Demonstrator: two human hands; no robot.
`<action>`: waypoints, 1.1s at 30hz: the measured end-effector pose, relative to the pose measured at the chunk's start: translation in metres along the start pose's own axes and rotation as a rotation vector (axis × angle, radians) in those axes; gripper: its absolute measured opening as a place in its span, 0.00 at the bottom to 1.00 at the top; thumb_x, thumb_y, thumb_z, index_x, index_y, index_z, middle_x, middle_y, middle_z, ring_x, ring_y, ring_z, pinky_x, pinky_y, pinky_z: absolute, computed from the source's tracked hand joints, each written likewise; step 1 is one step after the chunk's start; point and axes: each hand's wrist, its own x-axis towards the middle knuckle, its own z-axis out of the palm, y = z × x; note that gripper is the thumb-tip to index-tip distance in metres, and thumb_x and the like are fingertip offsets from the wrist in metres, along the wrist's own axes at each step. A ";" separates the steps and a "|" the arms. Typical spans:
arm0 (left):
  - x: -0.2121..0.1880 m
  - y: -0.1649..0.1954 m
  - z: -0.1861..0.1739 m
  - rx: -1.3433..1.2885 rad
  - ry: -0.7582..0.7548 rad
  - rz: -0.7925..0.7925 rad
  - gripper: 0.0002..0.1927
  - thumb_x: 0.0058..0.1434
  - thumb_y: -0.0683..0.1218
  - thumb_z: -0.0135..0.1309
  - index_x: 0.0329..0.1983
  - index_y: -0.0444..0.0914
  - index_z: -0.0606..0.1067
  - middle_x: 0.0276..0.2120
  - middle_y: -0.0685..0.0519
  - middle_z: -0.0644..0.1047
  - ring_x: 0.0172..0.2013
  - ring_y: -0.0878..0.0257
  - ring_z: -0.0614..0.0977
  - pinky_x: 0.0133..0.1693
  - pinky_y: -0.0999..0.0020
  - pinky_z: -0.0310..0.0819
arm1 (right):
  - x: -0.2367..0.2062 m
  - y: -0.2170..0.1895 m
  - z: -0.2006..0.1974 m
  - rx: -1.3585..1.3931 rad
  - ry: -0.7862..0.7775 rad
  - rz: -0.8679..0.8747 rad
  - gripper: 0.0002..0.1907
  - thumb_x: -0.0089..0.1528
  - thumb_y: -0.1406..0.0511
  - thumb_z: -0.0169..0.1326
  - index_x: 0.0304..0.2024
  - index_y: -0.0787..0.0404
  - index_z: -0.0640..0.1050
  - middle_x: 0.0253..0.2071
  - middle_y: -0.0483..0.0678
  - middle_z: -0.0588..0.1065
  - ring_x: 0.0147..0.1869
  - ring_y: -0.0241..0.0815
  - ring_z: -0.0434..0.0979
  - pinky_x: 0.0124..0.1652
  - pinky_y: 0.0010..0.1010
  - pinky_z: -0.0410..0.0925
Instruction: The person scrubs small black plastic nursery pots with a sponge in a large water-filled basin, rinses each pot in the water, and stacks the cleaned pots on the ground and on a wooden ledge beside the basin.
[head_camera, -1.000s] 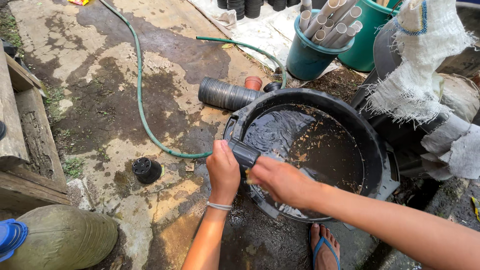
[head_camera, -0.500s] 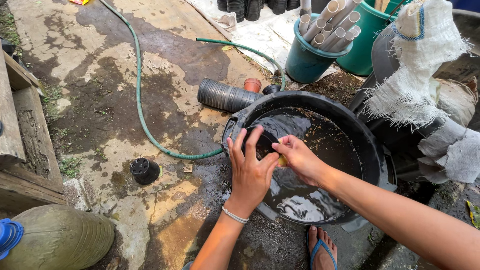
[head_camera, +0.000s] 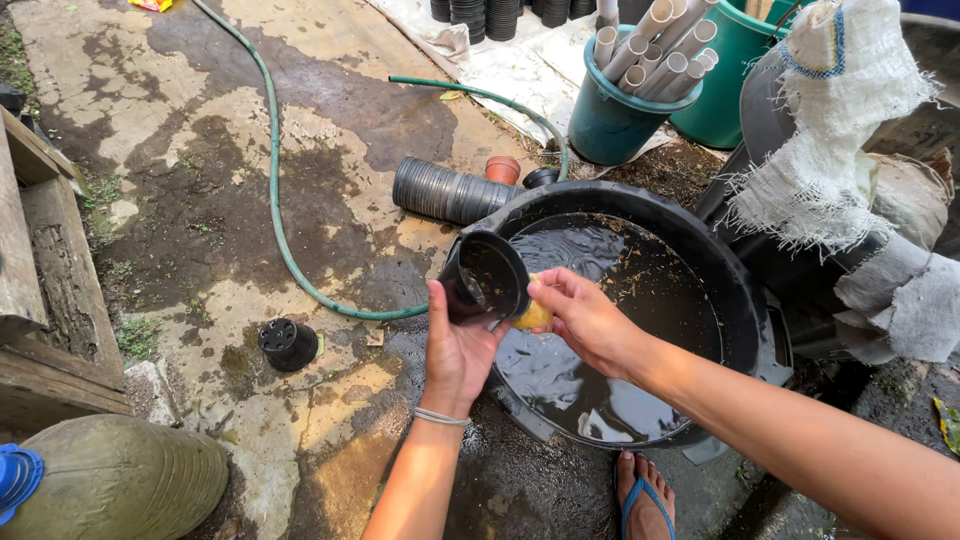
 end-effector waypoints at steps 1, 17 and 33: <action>0.000 0.004 0.000 -0.014 0.008 -0.006 0.36 0.67 0.71 0.42 0.64 0.41 0.70 0.56 0.48 0.77 0.56 0.55 0.78 0.57 0.51 0.71 | -0.001 -0.006 0.002 -0.089 -0.025 -0.036 0.10 0.66 0.65 0.53 0.49 0.61 0.74 0.39 0.45 0.78 0.37 0.31 0.76 0.35 0.24 0.70; -0.001 0.007 0.004 0.245 0.045 0.048 0.21 0.72 0.55 0.47 0.49 0.32 0.76 0.38 0.50 0.82 0.36 0.60 0.84 0.37 0.62 0.82 | -0.011 -0.044 0.011 -1.655 -0.118 -1.290 0.21 0.54 0.70 0.53 0.50 0.70 0.79 0.52 0.54 0.72 0.55 0.53 0.73 0.55 0.39 0.70; 0.002 0.005 -0.004 0.313 0.078 -0.015 0.25 0.71 0.58 0.41 0.50 0.32 0.75 0.38 0.51 0.82 0.36 0.65 0.84 0.40 0.69 0.79 | -0.042 -0.056 0.022 -1.239 -0.314 -0.848 0.14 0.56 0.73 0.56 0.44 0.63 0.82 0.39 0.50 0.75 0.44 0.50 0.78 0.44 0.36 0.73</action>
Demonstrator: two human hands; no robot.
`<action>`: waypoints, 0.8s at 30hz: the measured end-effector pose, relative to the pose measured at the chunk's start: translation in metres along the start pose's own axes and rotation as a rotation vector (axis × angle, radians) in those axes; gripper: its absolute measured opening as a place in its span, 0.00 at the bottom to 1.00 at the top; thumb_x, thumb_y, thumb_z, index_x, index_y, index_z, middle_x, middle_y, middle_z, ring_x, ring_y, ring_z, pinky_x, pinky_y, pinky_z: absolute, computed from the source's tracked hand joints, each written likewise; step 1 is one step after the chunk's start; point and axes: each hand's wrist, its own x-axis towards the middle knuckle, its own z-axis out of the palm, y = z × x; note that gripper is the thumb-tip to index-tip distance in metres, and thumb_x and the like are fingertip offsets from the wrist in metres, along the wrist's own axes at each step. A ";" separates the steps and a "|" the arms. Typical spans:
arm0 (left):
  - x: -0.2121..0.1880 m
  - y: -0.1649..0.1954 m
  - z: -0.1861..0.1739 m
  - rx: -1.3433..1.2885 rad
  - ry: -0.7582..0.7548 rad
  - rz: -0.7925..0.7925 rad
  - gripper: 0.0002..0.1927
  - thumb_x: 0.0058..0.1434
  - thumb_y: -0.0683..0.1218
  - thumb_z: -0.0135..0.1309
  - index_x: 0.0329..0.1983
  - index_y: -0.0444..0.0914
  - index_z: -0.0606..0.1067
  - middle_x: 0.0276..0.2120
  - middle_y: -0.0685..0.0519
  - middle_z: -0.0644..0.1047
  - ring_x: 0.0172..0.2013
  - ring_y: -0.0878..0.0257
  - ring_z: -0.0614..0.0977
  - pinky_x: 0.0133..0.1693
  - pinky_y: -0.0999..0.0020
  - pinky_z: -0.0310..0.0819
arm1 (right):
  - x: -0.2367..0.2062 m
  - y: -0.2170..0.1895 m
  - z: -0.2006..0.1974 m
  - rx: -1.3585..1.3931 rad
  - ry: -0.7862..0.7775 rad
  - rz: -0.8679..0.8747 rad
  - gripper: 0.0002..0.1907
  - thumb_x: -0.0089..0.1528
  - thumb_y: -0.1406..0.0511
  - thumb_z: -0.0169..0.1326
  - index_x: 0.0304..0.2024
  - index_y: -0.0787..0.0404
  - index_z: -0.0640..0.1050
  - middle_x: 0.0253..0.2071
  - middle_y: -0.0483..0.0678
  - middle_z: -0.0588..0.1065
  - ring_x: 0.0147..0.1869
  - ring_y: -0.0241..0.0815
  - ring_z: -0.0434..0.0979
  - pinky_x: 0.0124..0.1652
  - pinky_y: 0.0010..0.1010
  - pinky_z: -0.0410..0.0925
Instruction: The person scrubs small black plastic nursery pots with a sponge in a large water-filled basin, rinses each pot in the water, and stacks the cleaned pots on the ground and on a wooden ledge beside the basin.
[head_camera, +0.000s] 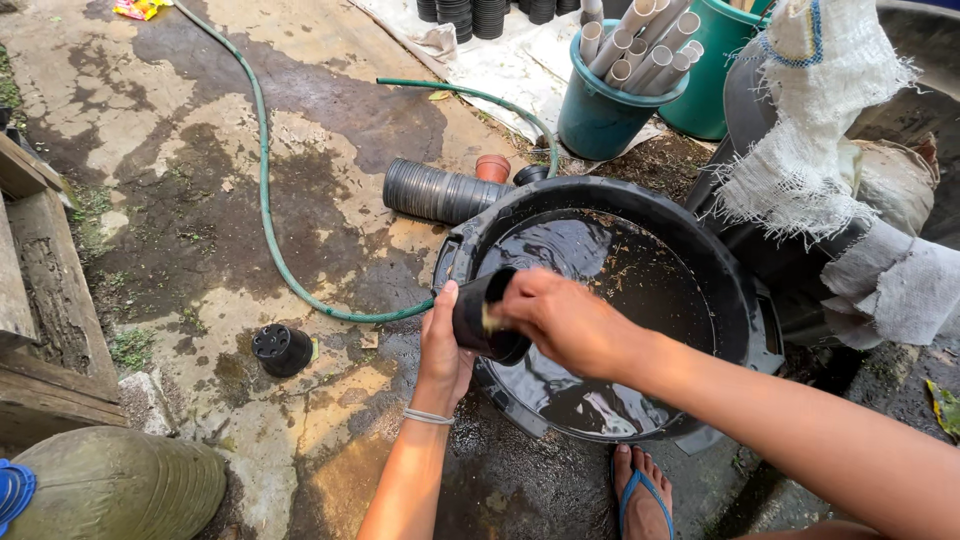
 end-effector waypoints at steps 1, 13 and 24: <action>-0.001 0.003 0.002 -0.012 0.023 -0.078 0.25 0.70 0.59 0.40 0.49 0.34 0.75 0.37 0.52 0.82 0.34 0.65 0.84 0.36 0.68 0.79 | 0.001 0.001 -0.006 -0.197 0.056 -0.100 0.19 0.53 0.72 0.55 0.48 0.65 0.80 0.41 0.50 0.74 0.46 0.51 0.76 0.45 0.36 0.72; 0.005 -0.010 -0.012 0.107 0.076 0.227 0.17 0.76 0.50 0.46 0.43 0.30 0.76 0.36 0.52 0.80 0.34 0.66 0.80 0.39 0.70 0.76 | -0.011 0.015 0.030 -0.015 -0.118 0.135 0.10 0.54 0.73 0.59 0.39 0.64 0.79 0.40 0.50 0.75 0.47 0.50 0.76 0.47 0.36 0.72; -0.008 0.008 0.016 0.118 0.143 -0.237 0.28 0.67 0.64 0.39 0.48 0.38 0.77 0.32 0.49 0.83 0.24 0.59 0.86 0.19 0.62 0.79 | -0.003 0.019 -0.003 -0.382 0.102 -0.145 0.23 0.54 0.72 0.56 0.53 0.66 0.78 0.43 0.53 0.72 0.49 0.52 0.73 0.45 0.38 0.70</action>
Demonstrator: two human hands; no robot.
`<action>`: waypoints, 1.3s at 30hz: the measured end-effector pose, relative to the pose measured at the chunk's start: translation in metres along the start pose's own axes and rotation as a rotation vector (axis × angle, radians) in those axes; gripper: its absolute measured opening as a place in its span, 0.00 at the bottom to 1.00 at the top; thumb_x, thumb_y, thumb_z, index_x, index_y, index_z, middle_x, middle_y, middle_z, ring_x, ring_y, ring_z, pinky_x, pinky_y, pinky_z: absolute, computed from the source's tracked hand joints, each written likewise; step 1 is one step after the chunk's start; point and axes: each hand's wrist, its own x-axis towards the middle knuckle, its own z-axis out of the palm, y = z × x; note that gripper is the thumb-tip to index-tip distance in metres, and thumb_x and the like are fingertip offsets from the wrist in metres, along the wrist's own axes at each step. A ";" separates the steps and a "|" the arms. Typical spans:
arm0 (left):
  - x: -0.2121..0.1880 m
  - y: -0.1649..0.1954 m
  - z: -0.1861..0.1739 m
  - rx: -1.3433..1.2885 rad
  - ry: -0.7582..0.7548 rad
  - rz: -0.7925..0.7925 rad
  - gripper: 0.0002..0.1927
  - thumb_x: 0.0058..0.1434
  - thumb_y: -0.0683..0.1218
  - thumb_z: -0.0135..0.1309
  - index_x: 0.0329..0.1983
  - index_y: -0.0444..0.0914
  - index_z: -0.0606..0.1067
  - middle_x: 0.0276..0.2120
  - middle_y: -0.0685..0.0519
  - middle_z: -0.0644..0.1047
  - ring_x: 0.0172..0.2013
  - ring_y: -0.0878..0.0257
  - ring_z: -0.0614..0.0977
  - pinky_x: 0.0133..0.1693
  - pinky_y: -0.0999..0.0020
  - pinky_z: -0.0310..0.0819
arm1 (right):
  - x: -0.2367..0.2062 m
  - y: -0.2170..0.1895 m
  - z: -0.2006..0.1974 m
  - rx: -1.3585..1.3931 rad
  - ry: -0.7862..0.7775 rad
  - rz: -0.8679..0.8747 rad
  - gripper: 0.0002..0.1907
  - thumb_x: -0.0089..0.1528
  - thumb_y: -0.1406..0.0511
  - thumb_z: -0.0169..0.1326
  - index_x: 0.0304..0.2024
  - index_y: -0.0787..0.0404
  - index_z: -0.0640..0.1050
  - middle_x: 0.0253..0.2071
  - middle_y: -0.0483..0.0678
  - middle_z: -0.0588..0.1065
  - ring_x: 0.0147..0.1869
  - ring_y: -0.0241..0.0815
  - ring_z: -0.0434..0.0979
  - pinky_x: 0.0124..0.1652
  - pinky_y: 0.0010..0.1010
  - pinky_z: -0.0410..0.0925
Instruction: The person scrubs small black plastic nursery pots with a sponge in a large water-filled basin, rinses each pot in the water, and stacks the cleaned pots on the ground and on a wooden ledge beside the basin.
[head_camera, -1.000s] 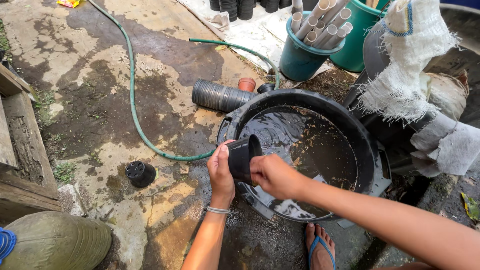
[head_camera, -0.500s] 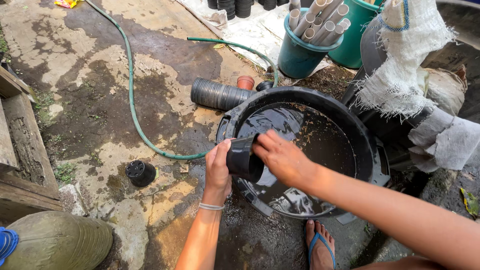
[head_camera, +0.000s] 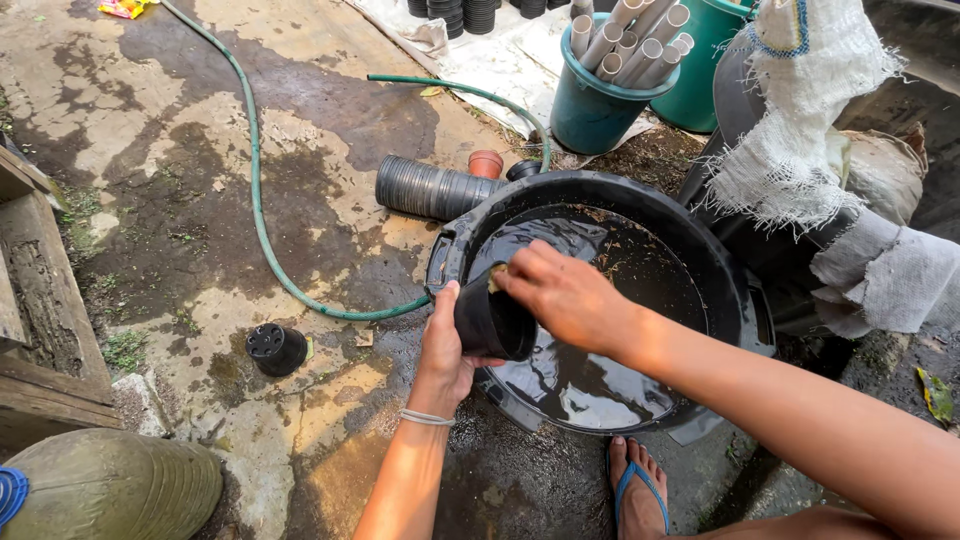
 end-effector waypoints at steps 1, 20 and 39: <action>0.000 -0.002 -0.001 0.007 -0.012 0.014 0.26 0.66 0.63 0.39 0.46 0.39 0.77 0.31 0.50 0.82 0.23 0.59 0.85 0.19 0.62 0.79 | 0.000 -0.002 0.003 -0.036 -0.019 -0.021 0.24 0.53 0.71 0.56 0.53 0.68 0.77 0.43 0.53 0.72 0.49 0.52 0.72 0.46 0.38 0.71; 0.001 0.004 -0.015 -0.144 -0.267 0.228 0.29 0.67 0.55 0.40 0.64 0.33 0.71 0.48 0.48 0.80 0.46 0.63 0.83 0.50 0.65 0.77 | -0.002 -0.026 0.008 -0.179 -0.013 0.018 0.26 0.49 0.71 0.55 0.51 0.74 0.77 0.42 0.53 0.71 0.48 0.50 0.73 0.45 0.35 0.72; 0.017 -0.034 -0.020 -0.015 -0.207 0.233 0.28 0.73 0.55 0.37 0.57 0.28 0.76 0.44 0.47 0.83 0.43 0.61 0.84 0.49 0.66 0.78 | 0.007 -0.037 0.057 -0.101 -0.532 0.249 0.11 0.46 0.72 0.62 0.31 0.68 0.81 0.41 0.62 0.76 0.50 0.56 0.77 0.43 0.38 0.75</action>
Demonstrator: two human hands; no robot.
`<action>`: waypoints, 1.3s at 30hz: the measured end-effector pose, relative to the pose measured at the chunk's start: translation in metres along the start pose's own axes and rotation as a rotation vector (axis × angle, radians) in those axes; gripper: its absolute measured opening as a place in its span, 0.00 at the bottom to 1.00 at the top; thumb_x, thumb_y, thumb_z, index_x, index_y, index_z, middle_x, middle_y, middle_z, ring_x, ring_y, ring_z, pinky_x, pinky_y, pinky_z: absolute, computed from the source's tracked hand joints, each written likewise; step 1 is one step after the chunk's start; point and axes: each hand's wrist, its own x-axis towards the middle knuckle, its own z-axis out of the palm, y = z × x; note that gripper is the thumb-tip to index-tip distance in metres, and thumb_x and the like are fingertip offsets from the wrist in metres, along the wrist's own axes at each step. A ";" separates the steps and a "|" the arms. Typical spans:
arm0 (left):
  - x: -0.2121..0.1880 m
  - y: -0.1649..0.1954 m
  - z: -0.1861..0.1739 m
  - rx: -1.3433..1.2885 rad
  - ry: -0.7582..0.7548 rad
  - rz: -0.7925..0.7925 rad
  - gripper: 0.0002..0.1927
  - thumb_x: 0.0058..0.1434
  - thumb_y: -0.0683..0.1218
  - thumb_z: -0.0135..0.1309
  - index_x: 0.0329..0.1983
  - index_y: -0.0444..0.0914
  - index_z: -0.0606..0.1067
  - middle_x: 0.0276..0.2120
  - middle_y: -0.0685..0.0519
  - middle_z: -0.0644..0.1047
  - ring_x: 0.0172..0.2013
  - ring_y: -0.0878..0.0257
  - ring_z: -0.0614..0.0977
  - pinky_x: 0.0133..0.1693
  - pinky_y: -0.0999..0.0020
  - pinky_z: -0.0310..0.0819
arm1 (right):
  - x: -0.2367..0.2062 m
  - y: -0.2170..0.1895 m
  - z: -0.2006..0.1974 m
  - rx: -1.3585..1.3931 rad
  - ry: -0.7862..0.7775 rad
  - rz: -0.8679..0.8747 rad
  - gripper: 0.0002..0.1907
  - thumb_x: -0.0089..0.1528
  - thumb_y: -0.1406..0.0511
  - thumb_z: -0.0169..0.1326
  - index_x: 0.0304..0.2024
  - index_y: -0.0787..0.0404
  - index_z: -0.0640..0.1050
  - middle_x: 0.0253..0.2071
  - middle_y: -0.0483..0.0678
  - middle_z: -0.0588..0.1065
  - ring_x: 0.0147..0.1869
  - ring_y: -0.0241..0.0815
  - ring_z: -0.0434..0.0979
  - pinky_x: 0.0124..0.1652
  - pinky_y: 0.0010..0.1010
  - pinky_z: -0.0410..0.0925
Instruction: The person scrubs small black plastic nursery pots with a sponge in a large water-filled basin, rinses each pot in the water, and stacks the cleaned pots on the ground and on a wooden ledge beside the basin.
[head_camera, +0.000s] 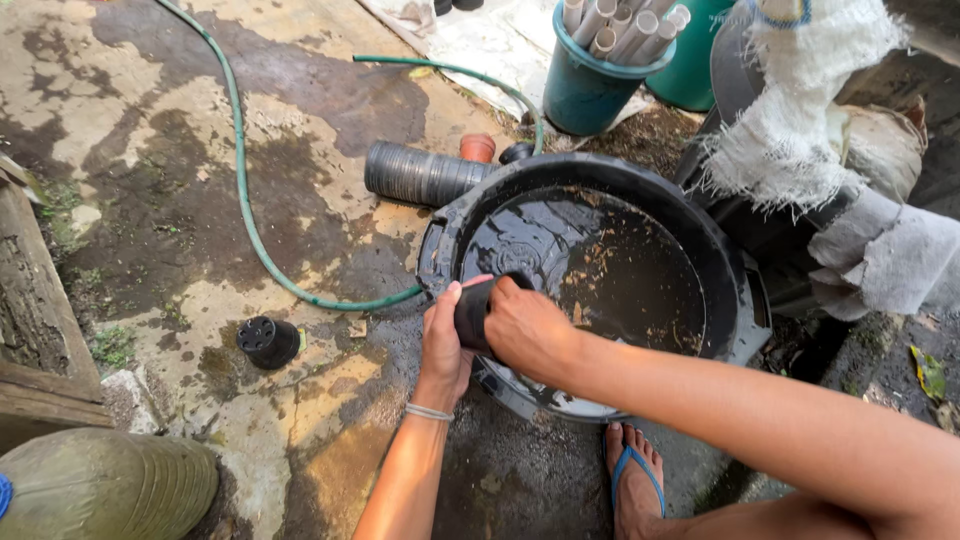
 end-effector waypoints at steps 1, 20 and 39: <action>0.000 0.001 0.001 0.037 -0.011 0.031 0.28 0.74 0.55 0.37 0.57 0.28 0.76 0.44 0.46 0.83 0.43 0.60 0.84 0.49 0.66 0.78 | 0.000 0.000 -0.002 0.057 0.024 -0.003 0.09 0.47 0.72 0.61 0.32 0.68 0.80 0.39 0.62 0.77 0.48 0.57 0.79 0.42 0.40 0.75; 0.004 -0.019 -0.014 -0.340 0.007 -0.148 0.26 0.73 0.62 0.37 0.47 0.39 0.77 0.42 0.52 0.82 0.45 0.61 0.82 0.49 0.63 0.75 | 0.009 -0.010 -0.007 0.493 0.328 -0.029 0.05 0.52 0.72 0.57 0.31 0.65 0.80 0.36 0.60 0.77 0.41 0.62 0.80 0.41 0.48 0.72; 0.008 -0.013 -0.022 -0.284 -0.121 -0.265 0.28 0.74 0.62 0.37 0.47 0.37 0.78 0.43 0.48 0.82 0.43 0.57 0.83 0.49 0.59 0.77 | 0.004 -0.027 -0.012 0.409 0.204 -0.041 0.08 0.51 0.71 0.58 0.33 0.63 0.81 0.37 0.58 0.79 0.41 0.58 0.81 0.40 0.45 0.73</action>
